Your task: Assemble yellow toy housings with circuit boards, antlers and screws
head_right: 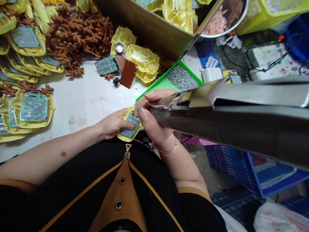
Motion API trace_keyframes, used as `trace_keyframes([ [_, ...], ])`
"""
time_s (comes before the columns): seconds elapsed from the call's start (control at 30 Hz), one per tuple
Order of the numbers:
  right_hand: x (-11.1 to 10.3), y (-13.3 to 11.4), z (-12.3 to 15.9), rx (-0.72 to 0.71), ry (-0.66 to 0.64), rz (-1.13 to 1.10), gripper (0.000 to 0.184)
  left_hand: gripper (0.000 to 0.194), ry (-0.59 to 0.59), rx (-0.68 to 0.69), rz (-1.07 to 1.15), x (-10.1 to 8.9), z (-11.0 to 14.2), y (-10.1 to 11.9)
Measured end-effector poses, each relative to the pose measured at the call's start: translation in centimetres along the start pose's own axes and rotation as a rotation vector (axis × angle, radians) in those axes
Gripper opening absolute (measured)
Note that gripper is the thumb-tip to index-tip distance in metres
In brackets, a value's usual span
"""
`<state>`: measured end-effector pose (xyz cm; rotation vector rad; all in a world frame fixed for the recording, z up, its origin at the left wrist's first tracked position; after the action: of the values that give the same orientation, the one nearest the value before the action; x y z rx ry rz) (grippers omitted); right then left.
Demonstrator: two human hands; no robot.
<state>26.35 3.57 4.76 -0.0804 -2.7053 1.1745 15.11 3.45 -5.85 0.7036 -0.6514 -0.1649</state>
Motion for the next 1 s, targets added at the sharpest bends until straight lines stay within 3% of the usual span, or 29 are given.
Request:
trace_keyframes([
  [0.17,-0.1,0.4,0.2,0.057,0.005,0.002,0.017,0.043,-0.021,-0.005,0.011,0.2,0.0,0.0],
  [0.5,0.2,1.0,-0.1,0.025,-0.048,0.063,0.013,0.040,0.004,-0.051,0.035,0.2,-0.2,0.0],
  [0.77,0.3,0.6,-0.7,-0.006,-0.047,0.131,0.022,0.039,0.008,-0.060,0.029,0.1,-0.3,-0.2],
  [0.87,-0.6,-0.6,-1.3,-0.016,0.026,0.140,0.023,0.039,0.018,-0.072,0.035,0.0,-0.3,-0.2],
  [1.0,-4.0,-1.4,-1.4,-0.096,0.178,0.215,0.024,0.039,0.043,-0.106,0.030,-0.2,-0.1,-0.2],
])
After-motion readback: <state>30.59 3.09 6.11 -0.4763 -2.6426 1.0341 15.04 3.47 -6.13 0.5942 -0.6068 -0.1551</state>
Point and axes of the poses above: each hand's wrist, its own z-axis away from the middle knuckle, its own x-axis out of the palm, y = z × x, the point moved 7 cm from there along -z, towards the middle knuckle, and after that the axes turned 3 degrees about z, right-handed, at the moved point
